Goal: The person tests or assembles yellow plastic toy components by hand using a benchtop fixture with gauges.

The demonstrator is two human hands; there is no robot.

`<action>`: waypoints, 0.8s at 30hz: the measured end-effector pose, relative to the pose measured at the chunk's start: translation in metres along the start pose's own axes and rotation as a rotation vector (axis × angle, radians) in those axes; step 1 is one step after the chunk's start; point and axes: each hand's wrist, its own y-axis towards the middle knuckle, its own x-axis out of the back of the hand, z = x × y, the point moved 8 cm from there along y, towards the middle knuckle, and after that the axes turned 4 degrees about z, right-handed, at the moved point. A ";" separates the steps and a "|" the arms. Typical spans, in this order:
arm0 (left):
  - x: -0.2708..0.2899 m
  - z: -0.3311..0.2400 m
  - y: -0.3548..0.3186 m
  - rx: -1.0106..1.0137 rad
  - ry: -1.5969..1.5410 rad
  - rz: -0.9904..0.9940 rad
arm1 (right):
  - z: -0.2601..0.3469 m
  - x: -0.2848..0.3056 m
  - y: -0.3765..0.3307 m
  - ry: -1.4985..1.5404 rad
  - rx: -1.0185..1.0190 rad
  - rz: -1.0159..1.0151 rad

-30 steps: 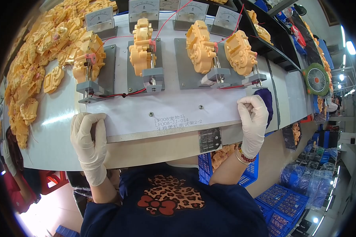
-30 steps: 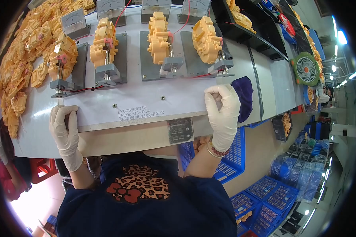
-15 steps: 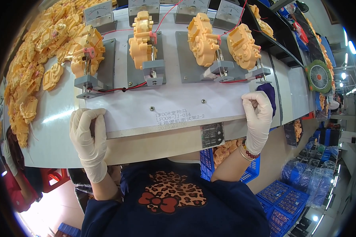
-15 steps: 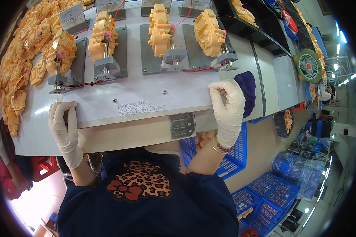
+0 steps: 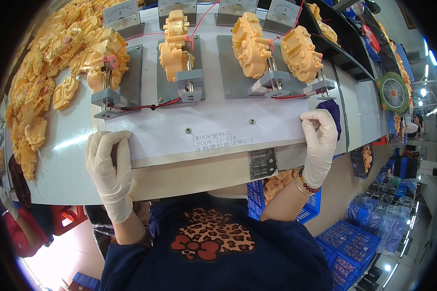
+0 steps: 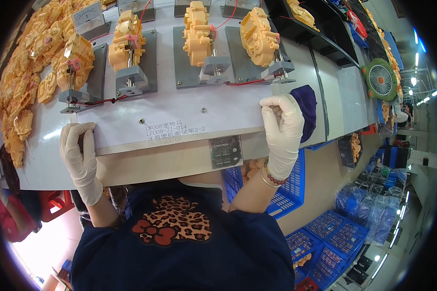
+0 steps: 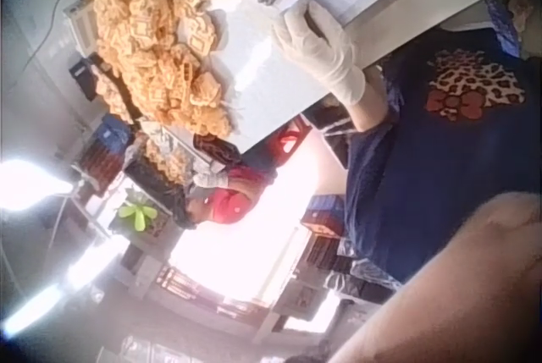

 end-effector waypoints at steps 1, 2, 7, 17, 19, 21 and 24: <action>0.001 0.000 0.000 0.001 0.002 0.000 | 0.000 0.000 0.000 -0.017 0.010 0.001; 0.001 0.000 -0.001 0.002 0.006 0.000 | 0.000 -0.001 0.000 -0.014 0.010 0.003; 0.000 0.000 -0.001 0.007 0.004 0.005 | 0.002 -0.001 -0.001 0.003 -0.002 -0.012; 0.000 0.002 -0.001 0.010 0.010 -0.003 | 0.002 -0.001 -0.001 0.022 0.002 -0.005; 0.000 0.002 -0.001 0.004 0.020 0.011 | 0.002 -0.001 -0.002 0.000 -0.012 -0.012; 0.000 0.003 0.000 0.018 0.008 0.039 | 0.001 0.000 -0.002 -0.014 -0.013 -0.002; -0.001 0.003 0.000 0.038 -0.008 0.046 | 0.002 0.000 -0.004 -0.033 -0.020 0.001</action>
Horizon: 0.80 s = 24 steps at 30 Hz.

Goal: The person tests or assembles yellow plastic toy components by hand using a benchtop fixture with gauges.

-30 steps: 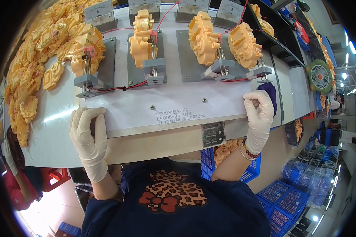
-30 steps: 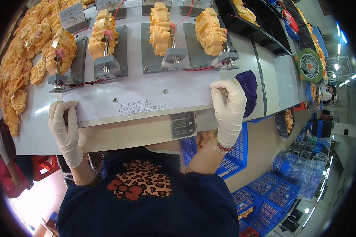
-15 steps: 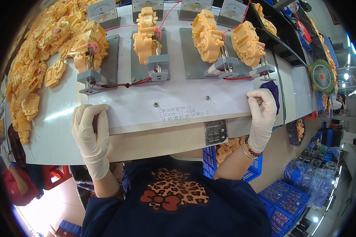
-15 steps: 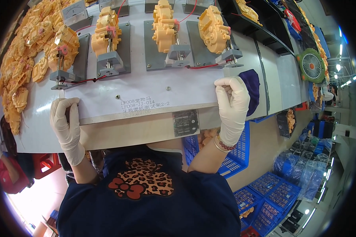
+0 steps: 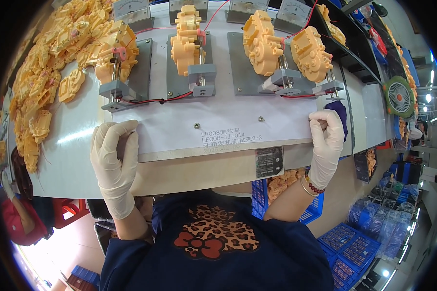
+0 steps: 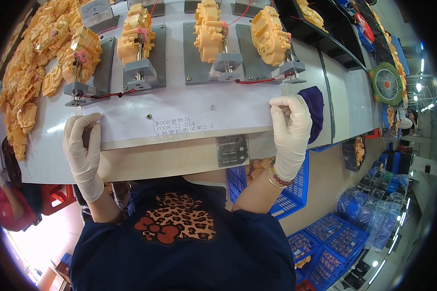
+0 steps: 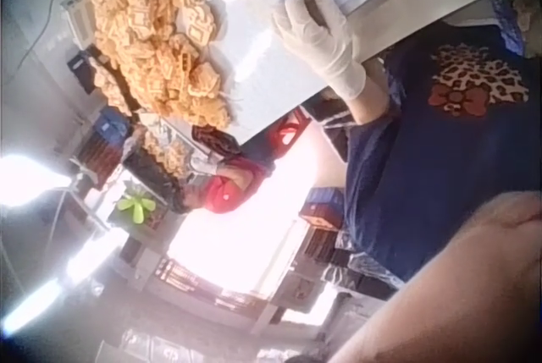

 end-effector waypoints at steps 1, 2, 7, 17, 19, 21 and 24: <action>0.001 0.000 0.000 0.005 -0.004 -0.020 | 0.000 0.000 -0.001 -0.004 -0.007 -0.008; -0.001 0.001 -0.001 0.006 -0.005 -0.019 | 0.000 -0.001 0.000 -0.005 -0.007 -0.008; 0.003 0.004 -0.005 0.008 0.003 -0.064 | 0.002 -0.002 0.002 -0.009 0.009 -0.023; 0.005 0.003 -0.003 0.009 0.015 -0.055 | 0.001 0.000 0.001 -0.021 0.017 0.014; 0.004 0.004 -0.004 0.027 -0.031 -0.043 | 0.001 0.000 0.001 -0.057 0.023 0.022; 0.004 0.005 -0.005 0.039 -0.026 -0.057 | 0.001 -0.001 0.001 -0.062 0.037 0.031; 0.005 0.004 -0.005 0.046 -0.012 -0.071 | 0.002 -0.002 0.001 -0.053 0.031 0.031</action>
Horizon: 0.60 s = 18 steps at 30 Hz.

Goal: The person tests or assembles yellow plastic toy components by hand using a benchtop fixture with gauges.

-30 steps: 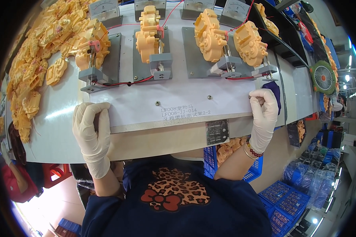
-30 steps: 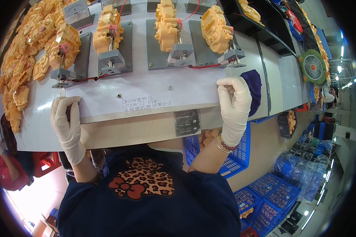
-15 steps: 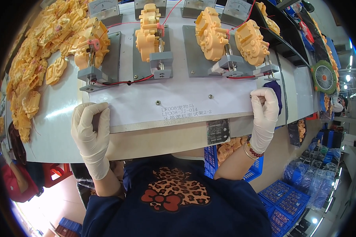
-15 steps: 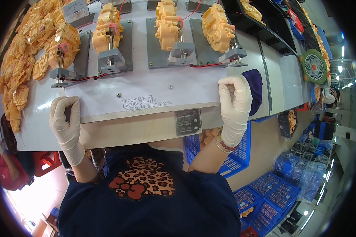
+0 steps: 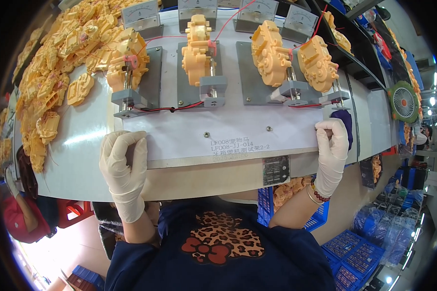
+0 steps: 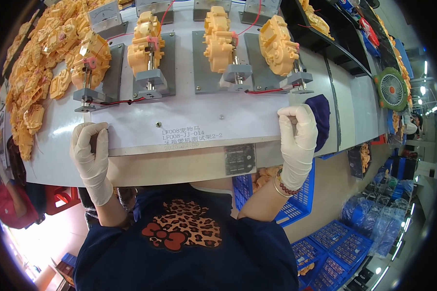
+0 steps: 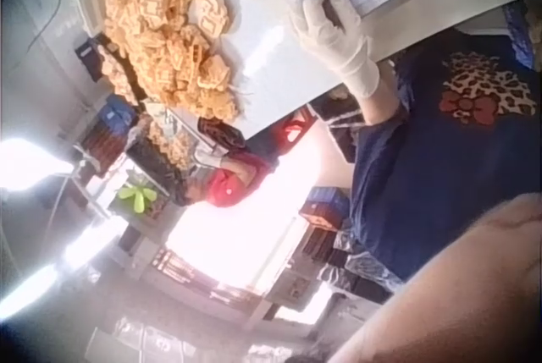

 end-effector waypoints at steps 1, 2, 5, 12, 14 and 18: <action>0.000 -0.001 0.000 -0.006 0.006 -0.003 | 0.000 0.001 0.000 0.012 -0.017 -0.010; 0.001 -0.001 0.001 -0.004 0.015 -0.005 | 0.001 0.000 0.000 0.025 -0.018 -0.008; 0.000 -0.002 0.001 -0.009 0.012 -0.016 | -0.001 0.001 -0.002 0.022 -0.020 -0.017; 0.000 -0.004 0.001 -0.056 0.032 -0.018 | -0.001 -0.001 0.000 -0.003 0.036 0.002; 0.000 -0.005 0.001 -0.080 0.043 -0.013 | 0.001 -0.001 -0.001 0.010 0.033 -0.007; -0.001 -0.004 0.001 -0.084 0.040 -0.017 | -0.003 0.000 -0.002 0.012 0.020 -0.009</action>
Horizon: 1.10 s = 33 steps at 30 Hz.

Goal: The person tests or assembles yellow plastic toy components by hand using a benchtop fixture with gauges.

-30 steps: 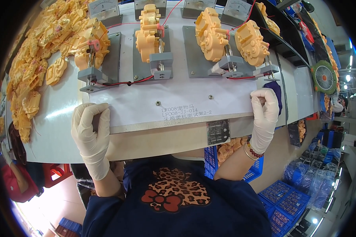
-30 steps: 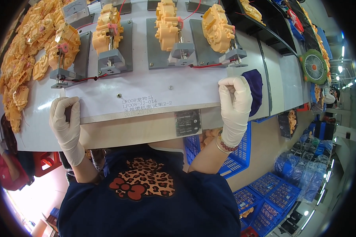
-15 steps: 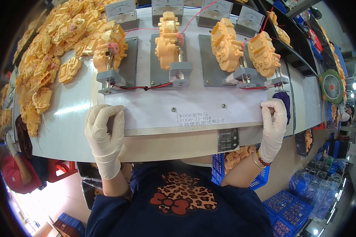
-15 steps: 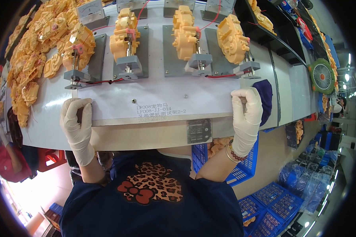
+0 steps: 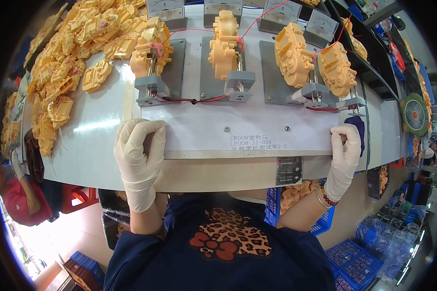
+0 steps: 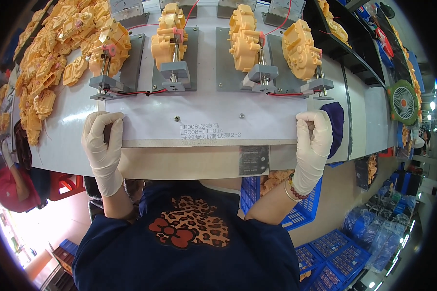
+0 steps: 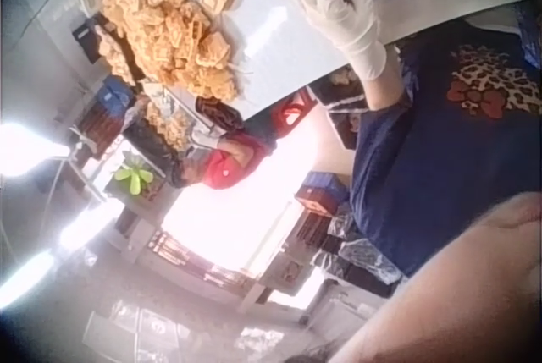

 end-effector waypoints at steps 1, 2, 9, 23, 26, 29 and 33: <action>0.000 -0.001 0.000 -0.003 0.007 0.003 | 0.001 -0.001 0.000 0.000 -0.002 0.001; 0.000 -0.001 0.000 -0.002 0.007 0.004 | 0.002 -0.001 0.000 0.016 -0.004 -0.006; 0.000 0.001 -0.001 0.044 -0.022 -0.012 | 0.003 0.000 0.002 0.030 -0.017 -0.008; -0.001 0.003 0.000 0.091 -0.039 -0.011 | 0.001 -0.001 0.001 0.067 -0.015 -0.022; 0.000 0.002 0.000 0.074 -0.030 -0.015 | 0.001 0.000 0.000 0.065 -0.019 -0.025; 0.000 0.002 0.001 0.072 -0.040 -0.018 | -0.001 0.000 0.000 0.058 -0.017 -0.023; 0.000 0.002 0.001 0.081 -0.044 -0.018 | 0.000 -0.001 0.001 0.069 -0.033 -0.022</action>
